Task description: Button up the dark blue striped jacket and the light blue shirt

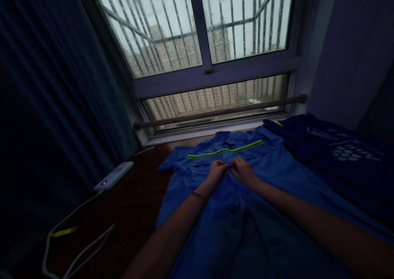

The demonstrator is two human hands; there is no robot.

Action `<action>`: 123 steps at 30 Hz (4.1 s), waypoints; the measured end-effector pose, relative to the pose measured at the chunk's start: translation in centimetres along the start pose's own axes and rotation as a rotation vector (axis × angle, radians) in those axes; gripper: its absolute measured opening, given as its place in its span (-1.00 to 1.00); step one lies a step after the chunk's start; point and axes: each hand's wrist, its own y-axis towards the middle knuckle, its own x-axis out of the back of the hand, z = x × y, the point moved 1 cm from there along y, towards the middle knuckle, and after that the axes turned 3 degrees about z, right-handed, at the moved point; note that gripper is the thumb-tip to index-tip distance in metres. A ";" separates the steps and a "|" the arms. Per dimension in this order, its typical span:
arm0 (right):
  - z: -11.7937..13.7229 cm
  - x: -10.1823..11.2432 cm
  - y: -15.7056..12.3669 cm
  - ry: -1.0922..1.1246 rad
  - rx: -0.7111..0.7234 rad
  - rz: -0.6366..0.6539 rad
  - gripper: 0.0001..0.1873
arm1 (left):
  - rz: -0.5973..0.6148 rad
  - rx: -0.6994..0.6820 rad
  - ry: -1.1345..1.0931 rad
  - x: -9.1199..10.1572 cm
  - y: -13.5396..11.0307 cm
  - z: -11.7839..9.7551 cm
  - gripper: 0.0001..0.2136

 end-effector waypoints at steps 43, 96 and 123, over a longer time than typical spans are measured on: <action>-1.3 -0.4 0.6 0.141 -0.122 0.043 -0.67 | 0.052 -0.171 -0.064 -0.2 -0.4 0.2 -0.70; 1.2 3.3 -2.5 0.745 -0.528 0.157 -0.74 | 0.159 -0.452 0.683 -0.4 -5.1 -1.3 -0.92; 4.5 3.9 -5.0 -0.099 0.223 0.047 -0.71 | 0.219 0.012 -0.154 -0.2 -4.5 -0.6 -0.65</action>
